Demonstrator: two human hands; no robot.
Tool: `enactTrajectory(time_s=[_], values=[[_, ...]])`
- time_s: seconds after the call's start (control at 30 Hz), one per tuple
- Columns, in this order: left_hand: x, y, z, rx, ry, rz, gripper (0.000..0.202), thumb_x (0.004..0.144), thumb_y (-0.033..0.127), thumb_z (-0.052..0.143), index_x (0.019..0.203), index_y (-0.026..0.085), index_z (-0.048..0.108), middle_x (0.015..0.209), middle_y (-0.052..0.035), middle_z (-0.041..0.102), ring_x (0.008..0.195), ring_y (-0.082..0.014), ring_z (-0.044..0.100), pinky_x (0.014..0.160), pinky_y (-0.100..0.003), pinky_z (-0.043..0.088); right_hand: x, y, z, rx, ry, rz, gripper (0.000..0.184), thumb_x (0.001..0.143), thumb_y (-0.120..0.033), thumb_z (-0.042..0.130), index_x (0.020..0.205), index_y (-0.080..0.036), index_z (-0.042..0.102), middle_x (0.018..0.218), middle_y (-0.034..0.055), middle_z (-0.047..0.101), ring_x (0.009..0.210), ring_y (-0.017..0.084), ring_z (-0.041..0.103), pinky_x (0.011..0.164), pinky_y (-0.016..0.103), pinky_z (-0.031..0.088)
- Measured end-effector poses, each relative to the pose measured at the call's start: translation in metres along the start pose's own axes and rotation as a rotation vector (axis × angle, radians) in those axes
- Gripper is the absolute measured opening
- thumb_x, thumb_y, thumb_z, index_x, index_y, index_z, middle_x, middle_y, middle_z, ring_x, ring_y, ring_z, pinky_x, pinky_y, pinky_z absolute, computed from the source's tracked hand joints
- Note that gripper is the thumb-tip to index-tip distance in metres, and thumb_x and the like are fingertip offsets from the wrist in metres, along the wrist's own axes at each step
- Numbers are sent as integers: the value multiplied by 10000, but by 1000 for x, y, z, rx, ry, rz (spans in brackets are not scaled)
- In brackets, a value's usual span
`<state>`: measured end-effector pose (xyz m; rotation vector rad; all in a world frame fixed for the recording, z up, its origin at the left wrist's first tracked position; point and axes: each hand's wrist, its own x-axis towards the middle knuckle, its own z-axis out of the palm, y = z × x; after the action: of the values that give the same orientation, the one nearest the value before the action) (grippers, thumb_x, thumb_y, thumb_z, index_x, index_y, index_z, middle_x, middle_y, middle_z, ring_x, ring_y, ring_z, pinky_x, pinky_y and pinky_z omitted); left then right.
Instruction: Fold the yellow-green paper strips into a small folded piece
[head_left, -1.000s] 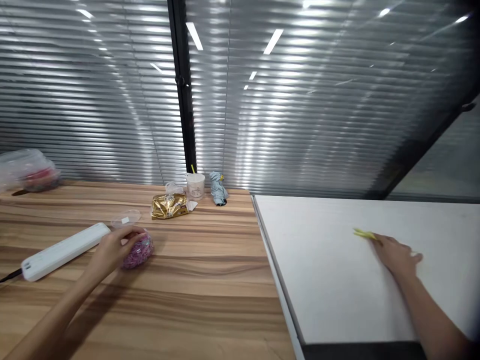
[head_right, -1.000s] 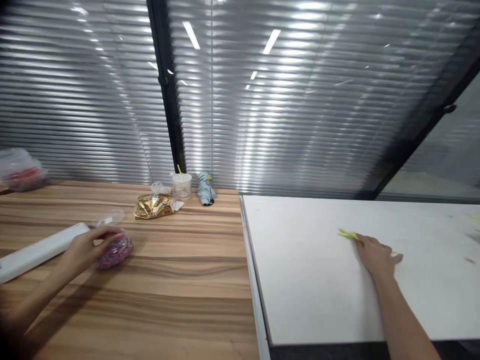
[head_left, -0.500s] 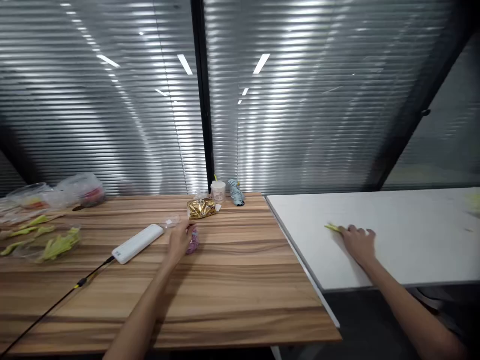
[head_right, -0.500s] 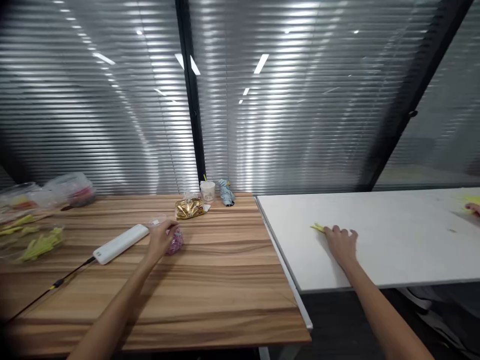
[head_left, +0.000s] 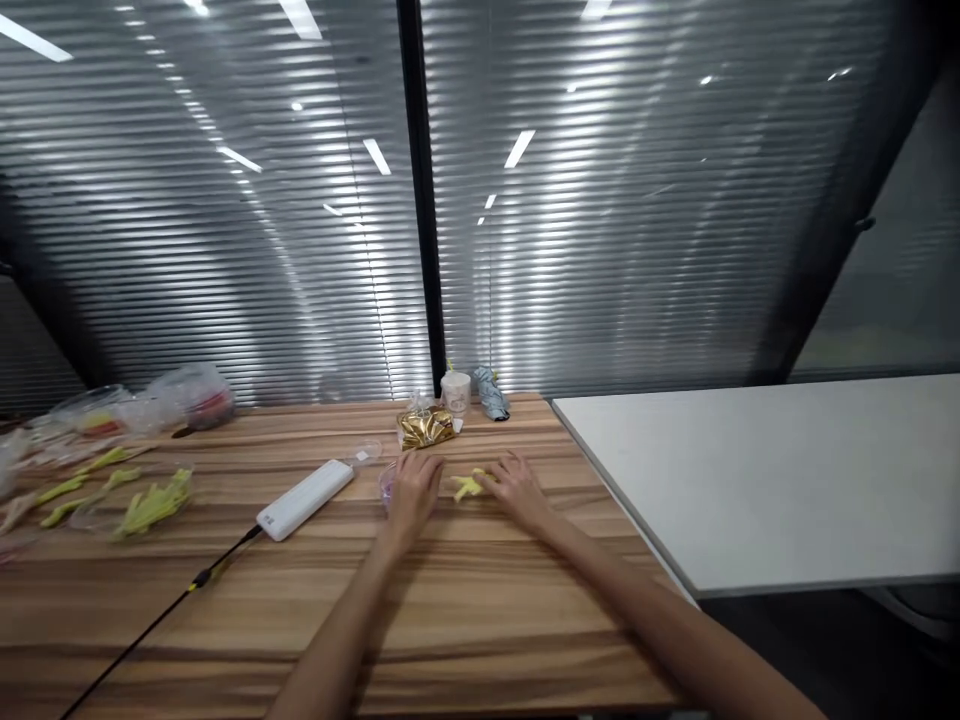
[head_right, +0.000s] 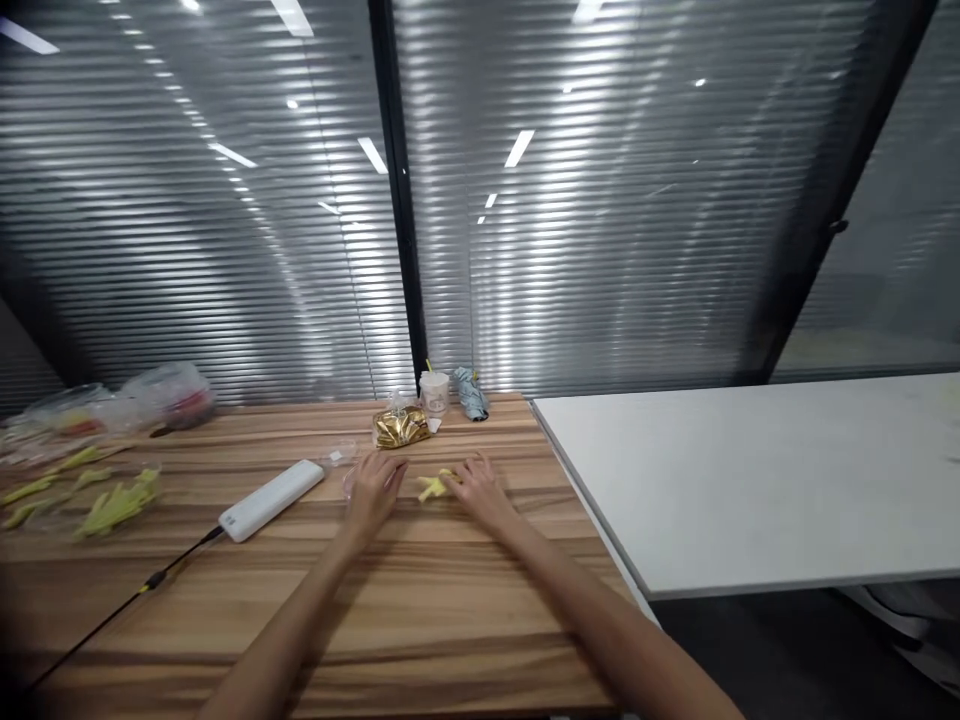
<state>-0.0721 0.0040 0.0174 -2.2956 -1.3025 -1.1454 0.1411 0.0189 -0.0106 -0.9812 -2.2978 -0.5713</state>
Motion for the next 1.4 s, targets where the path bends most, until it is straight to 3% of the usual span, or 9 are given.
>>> enactTrajectory(time_s=[0.07,0.2,0.33,0.57,0.97,1.23,1.4], values=[[-3,10,6,-50,-49,32,200,860,234,392,878,194,587,813,-58,605,808,-189,514,764,-346,388,-5,-7,7,53,-1,-1,302,834,-133,466,1090,-266,557,912,58,583,878,202,457,953,454,226],[-9,31,17,-256,-153,11,203,860,249,397,897,195,589,800,-61,599,786,-178,520,710,-319,409,-20,5,7,173,-50,103,278,839,-177,481,1081,-284,568,865,43,589,853,188,455,908,426,283],[-12,41,26,-412,-164,-57,186,854,245,413,907,194,584,824,-58,606,792,-170,529,713,-315,419,-22,14,3,272,-151,86,256,858,-222,465,1088,-281,561,875,31,588,854,172,463,851,370,327],[-10,35,31,-402,-173,-164,211,837,181,395,919,186,590,863,-65,618,825,-185,529,755,-344,423,-19,13,0,352,-105,139,240,890,-276,404,1068,-236,560,979,49,568,932,171,459,826,335,346],[-9,36,30,-481,-168,-301,277,789,101,379,851,196,632,838,-50,589,831,-176,545,769,-327,431,-18,12,-2,270,-88,89,173,867,-172,413,929,-181,575,851,57,564,835,184,453,775,328,345],[-9,37,32,-495,-148,-470,238,846,237,356,941,170,563,907,-73,624,845,-191,564,767,-342,430,-19,13,1,253,-86,107,165,866,-161,412,899,-182,572,826,53,547,810,180,451,735,300,351],[-9,33,36,-538,-222,-491,298,837,316,403,1046,151,535,858,-70,646,750,-180,586,706,-315,446,-20,13,2,345,-25,177,192,866,-135,384,880,-172,571,825,54,541,795,175,456,720,288,370]])
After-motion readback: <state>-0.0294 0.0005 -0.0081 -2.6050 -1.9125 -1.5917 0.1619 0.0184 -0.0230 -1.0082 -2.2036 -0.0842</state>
